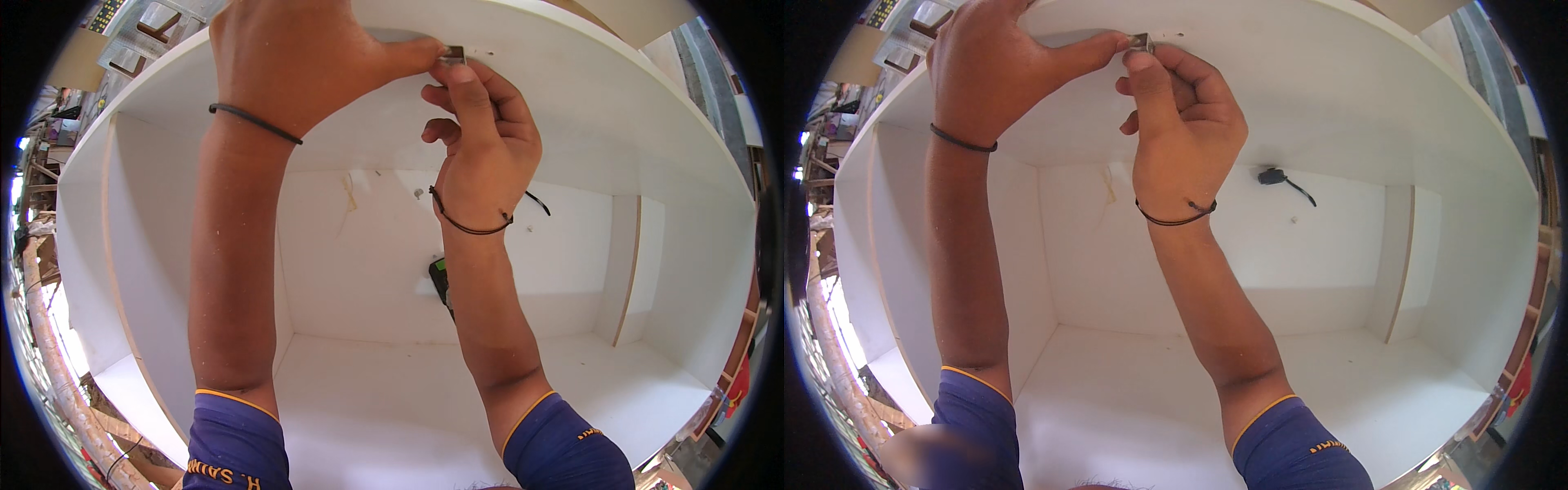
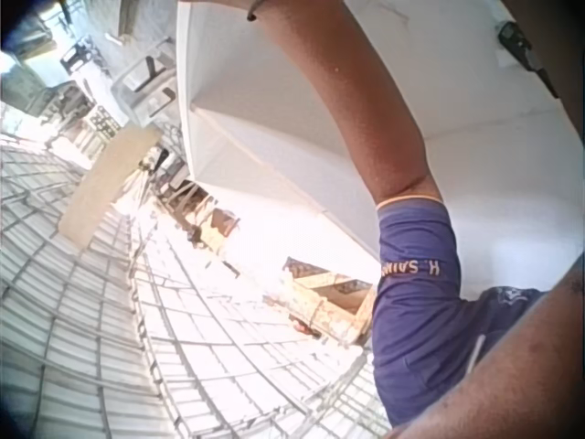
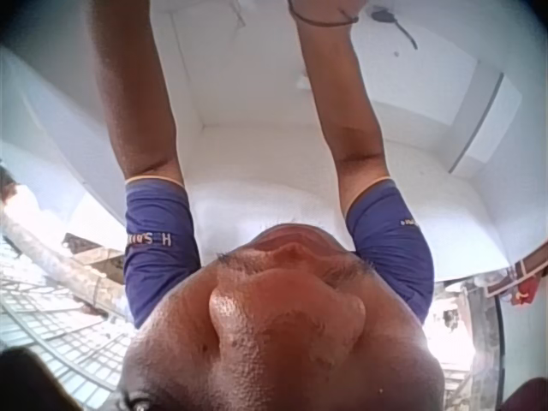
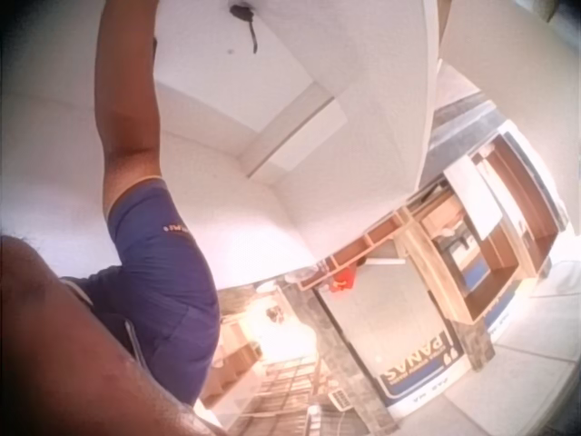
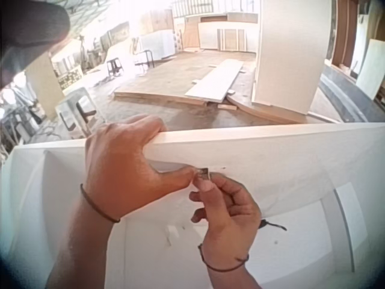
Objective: The person uses an electric drill to secure brackets and screws onto a white wooden cabinet frame.
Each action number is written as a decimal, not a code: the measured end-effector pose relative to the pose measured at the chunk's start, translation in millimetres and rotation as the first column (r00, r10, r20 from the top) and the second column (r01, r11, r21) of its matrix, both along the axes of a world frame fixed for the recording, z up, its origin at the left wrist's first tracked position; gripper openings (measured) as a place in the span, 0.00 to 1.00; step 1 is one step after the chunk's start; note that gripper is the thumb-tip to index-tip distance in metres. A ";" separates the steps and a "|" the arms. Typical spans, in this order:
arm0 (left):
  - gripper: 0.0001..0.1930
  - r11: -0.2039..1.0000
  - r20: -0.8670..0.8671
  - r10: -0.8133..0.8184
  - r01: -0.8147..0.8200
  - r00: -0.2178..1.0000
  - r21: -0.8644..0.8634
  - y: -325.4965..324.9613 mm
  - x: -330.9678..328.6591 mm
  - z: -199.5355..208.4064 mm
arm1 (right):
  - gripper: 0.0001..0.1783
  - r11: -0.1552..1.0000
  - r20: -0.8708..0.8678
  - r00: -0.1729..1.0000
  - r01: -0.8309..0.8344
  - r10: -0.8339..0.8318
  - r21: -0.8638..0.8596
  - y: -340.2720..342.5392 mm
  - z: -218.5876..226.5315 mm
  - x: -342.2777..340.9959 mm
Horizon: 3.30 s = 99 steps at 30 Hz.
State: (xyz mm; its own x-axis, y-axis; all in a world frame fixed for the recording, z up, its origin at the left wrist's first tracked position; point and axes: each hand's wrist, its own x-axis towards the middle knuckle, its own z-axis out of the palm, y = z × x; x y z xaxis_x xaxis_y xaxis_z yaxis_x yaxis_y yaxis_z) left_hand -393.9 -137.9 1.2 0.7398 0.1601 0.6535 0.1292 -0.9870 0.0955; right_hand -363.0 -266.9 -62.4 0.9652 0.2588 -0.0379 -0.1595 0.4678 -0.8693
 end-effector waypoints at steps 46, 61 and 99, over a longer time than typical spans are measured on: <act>0.19 0.953 0.025 -0.250 0.251 0.968 -0.167 15.7 -7.6 2.9 | 0.09 0.992 0.270 0.963 0.017 0.016 -0.122 -3.0 -2.3 1.3; 0.24 0.995 -0.055 -0.095 0.096 0.994 0.016 14.8 -9.8 2.5 | 0.07 0.843 0.692 0.722 0.374 -0.002 -0.388 -5.5 -5.4 23.2; 0.19 0.988 -0.029 -0.035 0.030 0.999 -0.149 3.2 -1.3 -2.8 | 0.07 0.872 0.813 0.560 0.465 -0.160 -0.149 4.1 -31.9 30.9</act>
State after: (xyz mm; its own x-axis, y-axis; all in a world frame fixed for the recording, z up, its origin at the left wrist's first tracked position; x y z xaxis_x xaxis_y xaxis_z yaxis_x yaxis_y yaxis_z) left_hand -395.2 -134.7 -1.7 0.7660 0.2293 0.6005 0.1025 -0.9658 0.2381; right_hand -332.1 -262.8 -94.3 0.6868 0.0539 0.7249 0.7244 0.0322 -0.6887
